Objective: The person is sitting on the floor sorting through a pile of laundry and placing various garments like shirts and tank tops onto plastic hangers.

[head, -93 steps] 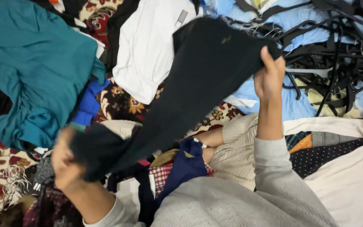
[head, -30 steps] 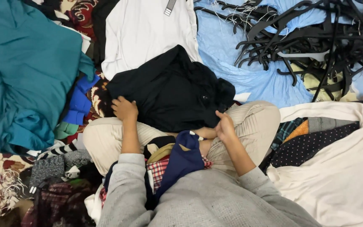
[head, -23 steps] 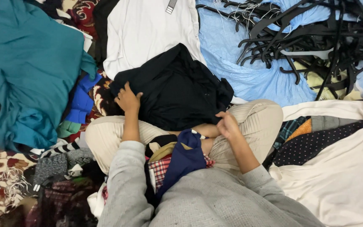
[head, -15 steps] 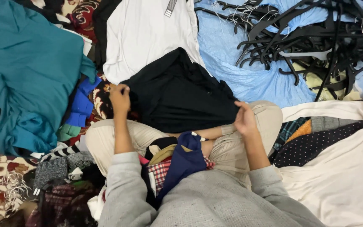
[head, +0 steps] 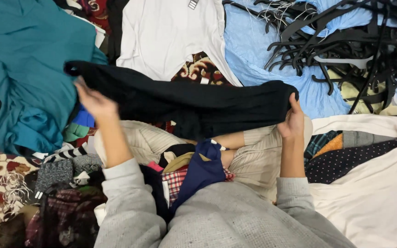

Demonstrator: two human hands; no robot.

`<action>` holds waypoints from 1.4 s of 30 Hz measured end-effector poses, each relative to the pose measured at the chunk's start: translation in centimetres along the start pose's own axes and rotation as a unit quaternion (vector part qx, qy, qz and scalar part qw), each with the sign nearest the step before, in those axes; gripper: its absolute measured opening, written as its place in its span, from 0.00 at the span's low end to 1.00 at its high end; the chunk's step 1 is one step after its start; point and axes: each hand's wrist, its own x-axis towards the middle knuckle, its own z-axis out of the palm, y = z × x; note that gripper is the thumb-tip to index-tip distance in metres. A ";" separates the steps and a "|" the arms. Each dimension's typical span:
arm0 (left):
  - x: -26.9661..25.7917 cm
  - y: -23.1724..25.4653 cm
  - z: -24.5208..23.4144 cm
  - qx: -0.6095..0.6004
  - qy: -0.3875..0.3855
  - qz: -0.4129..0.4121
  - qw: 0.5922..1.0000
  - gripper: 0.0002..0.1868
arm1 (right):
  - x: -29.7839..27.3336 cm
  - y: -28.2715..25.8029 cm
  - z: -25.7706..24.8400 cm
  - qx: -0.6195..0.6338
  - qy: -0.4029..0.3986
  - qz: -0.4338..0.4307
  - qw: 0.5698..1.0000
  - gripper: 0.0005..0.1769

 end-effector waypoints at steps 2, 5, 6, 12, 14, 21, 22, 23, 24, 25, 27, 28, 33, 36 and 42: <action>-1.9 -7.2 0.4 -0.339 -0.017 -0.089 0.937 0.38 | 0.2 0.3 0.1 -0.013 -0.010 0.001 1.000 0.12; -16.2 -4.3 11.4 -0.220 0.027 -0.369 0.903 0.44 | 1.2 1.5 -1.2 -0.049 -0.013 0.031 0.998 0.14; -17.5 -2.8 12.5 -0.218 0.027 -0.371 0.902 0.44 | 2.0 1.7 -2.4 -0.049 -0.010 0.031 0.998 0.14; -18.7 1.3 9.5 0.500 -0.202 -0.143 0.830 0.47 | 1.8 0.3 -4.6 -0.220 0.021 -0.017 0.975 0.18; -19.3 7.9 9.3 0.493 -0.121 -0.109 0.855 0.55 | 1.3 -1.4 -5.0 -0.292 0.028 -0.060 0.954 0.18; -13.3 14.7 6.5 0.117 -0.141 0.091 0.979 0.26 | 3.3 -6.1 1.4 -0.268 -0.001 -0.173 0.948 0.13; -12.4 14.9 7.6 0.136 -0.169 0.103 0.971 0.27 | 4.3 -6.3 2.9 -0.264 -0.018 -0.197 0.944 0.12; -11.6 15.1 8.8 0.154 -0.198 0.115 0.961 0.27 | 5.4 -6.5 4.5 -0.260 -0.034 -0.221 0.939 0.12; -12.6 17.1 10.9 0.152 -0.200 0.119 0.961 0.27 | 3.4 -7.7 7.6 -0.258 -0.035 -0.225 0.939 0.12; -13.6 19.2 12.9 0.134 -0.219 0.136 0.957 0.28 | 1.4 -8.8 10.8 -0.277 -0.070 -0.247 0.926 0.15; -14.0 21.9 14.9 0.114 -0.239 0.155 0.952 0.28 | -0.7 -10.8 14.7 -0.295 -0.105 -0.272 0.910 0.18; -13.6 22.5 14.7 0.124 -0.207 0.179 0.954 0.27 | -0.9 -11.4 15.2 -0.317 -0.102 -0.323 0.886 0.18; -14.1 22.4 12.1 0.266 -0.118 0.319 0.902 0.25 | -2.9 -11.9 15.4 -0.399 -0.133 -0.417 0.806 0.15; -13.0 17.1 6.6 0.478 -0.087 0.392 0.781 0.12 | -1.5 -9.1 11.6 -0.463 -0.104 -0.461 0.750 0.09; -16.9 9.1 4.5 0.588 0.027 0.150 0.795 0.31 | -0.3 -0.4 4.3 -0.628 -0.026 -0.350 0.695 0.18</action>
